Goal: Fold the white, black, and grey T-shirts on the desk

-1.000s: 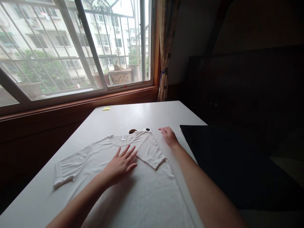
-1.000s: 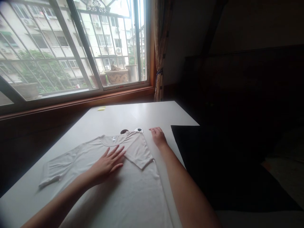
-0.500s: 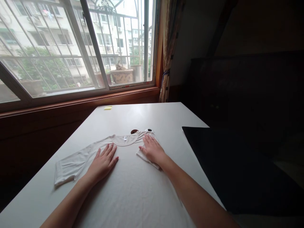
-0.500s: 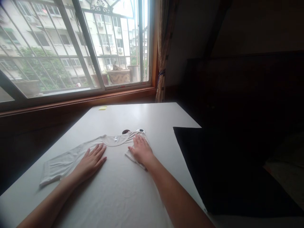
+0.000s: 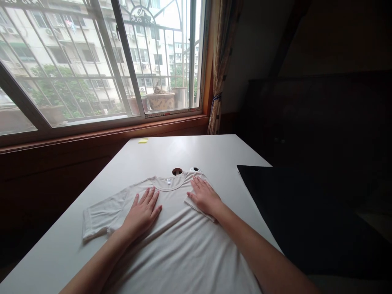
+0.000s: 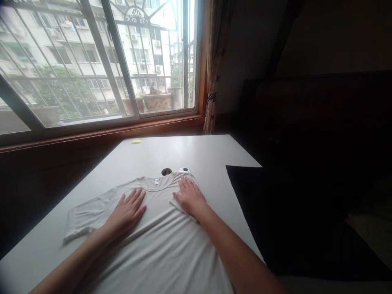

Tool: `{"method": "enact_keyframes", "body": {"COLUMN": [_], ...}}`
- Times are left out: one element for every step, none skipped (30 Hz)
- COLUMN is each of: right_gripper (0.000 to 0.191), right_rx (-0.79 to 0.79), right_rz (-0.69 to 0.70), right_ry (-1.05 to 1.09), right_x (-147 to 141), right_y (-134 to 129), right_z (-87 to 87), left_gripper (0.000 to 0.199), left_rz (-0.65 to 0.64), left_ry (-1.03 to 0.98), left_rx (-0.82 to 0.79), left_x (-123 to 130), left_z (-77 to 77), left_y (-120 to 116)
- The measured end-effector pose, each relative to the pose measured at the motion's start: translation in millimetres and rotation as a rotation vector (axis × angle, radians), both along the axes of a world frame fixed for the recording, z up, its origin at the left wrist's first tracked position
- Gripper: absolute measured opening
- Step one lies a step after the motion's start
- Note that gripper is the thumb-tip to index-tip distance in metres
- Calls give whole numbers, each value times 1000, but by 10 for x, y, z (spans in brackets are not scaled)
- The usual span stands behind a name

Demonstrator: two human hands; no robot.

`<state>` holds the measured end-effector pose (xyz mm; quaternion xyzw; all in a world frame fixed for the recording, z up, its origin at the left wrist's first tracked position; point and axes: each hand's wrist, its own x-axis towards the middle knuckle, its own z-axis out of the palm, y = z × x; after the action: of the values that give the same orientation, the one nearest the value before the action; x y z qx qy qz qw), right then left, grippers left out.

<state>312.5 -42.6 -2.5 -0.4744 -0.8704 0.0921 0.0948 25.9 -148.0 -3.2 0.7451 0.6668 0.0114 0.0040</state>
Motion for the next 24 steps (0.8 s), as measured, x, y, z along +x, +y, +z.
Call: {"method": "enact_keyframes", "body": {"right_gripper": [74,74,73,73,73,72,72,71,71,71,71,71,71,71,71,71,71,71,70,70,70,72,73,75], "right_rx": [0,4,12,23,35,47,58,69,80,88,91,91,85,76,70,72,83,98,114,122,111,86,53,21], "right_rz": [2,2,3,3,1,-1,-1,-1,-3,-8,-16,-30,-50,-73,-97,-116,-123,-117,-98,-72,-45,-26,-15,-13], "right_ry": [-3,-5,-6,-5,-4,-4,-4,-4,-4,-6,-9,-14,-21,-27,-29,-25,-16,-2,12,23,26,24,18,11], "right_x": [42,87,134,183,234,287,339,392,443,492,537,575,603,620,623,611,583,541,488,428,366,306,254,213], "right_y": [-40,-88,-145,-208,-277,-350,-422,-491,-554,-607,-647,-674,-687,-686,-674,-653,-624,-591,-553,-511,-465,-415,-362,-307], "right_z": [6,9,9,4,-4,-17,-33,-51,-69,-86,-98,-105,-104,-96,-81,-60,-36,-11,12,31,43,49,48,42], "left_gripper": [66,66,67,67,67,68,69,70,71,73,74,74,75,74,73,72,70,69,68,68,68,69,70,71], "left_rz": [1,2,0,-5,-14,-24,-37,-53,-70,-84,-91,-89,-76,-53,-27,-2,18,32,41,44,46,46,42,37], "left_ry": [0,-1,-5,-9,-14,-17,-20,-22,-22,-21,-19,-17,-14,-10,-6,-1,4,9,12,13,11,8,5,3], "left_rx": [-4,-7,-7,-7,-7,-6,-6,-8,-11,-16,-21,-25,-28,-26,-21,-11,-1,8,14,17,19,19,18,17], "left_x": [47,96,144,192,237,277,310,335,351,356,350,336,316,292,266,240,216,195,175,156,136,114,89,61], "left_z": [7,13,19,23,25,26,26,26,26,27,29,33,38,43,48,51,54,54,53,50,46,41,35,30], "left_y": [-29,-64,-106,-154,-208,-265,-321,-371,-412,-436,-442,-427,-392,-340,-274,-199,-122,-48,22,84,137,182,220,253]}}
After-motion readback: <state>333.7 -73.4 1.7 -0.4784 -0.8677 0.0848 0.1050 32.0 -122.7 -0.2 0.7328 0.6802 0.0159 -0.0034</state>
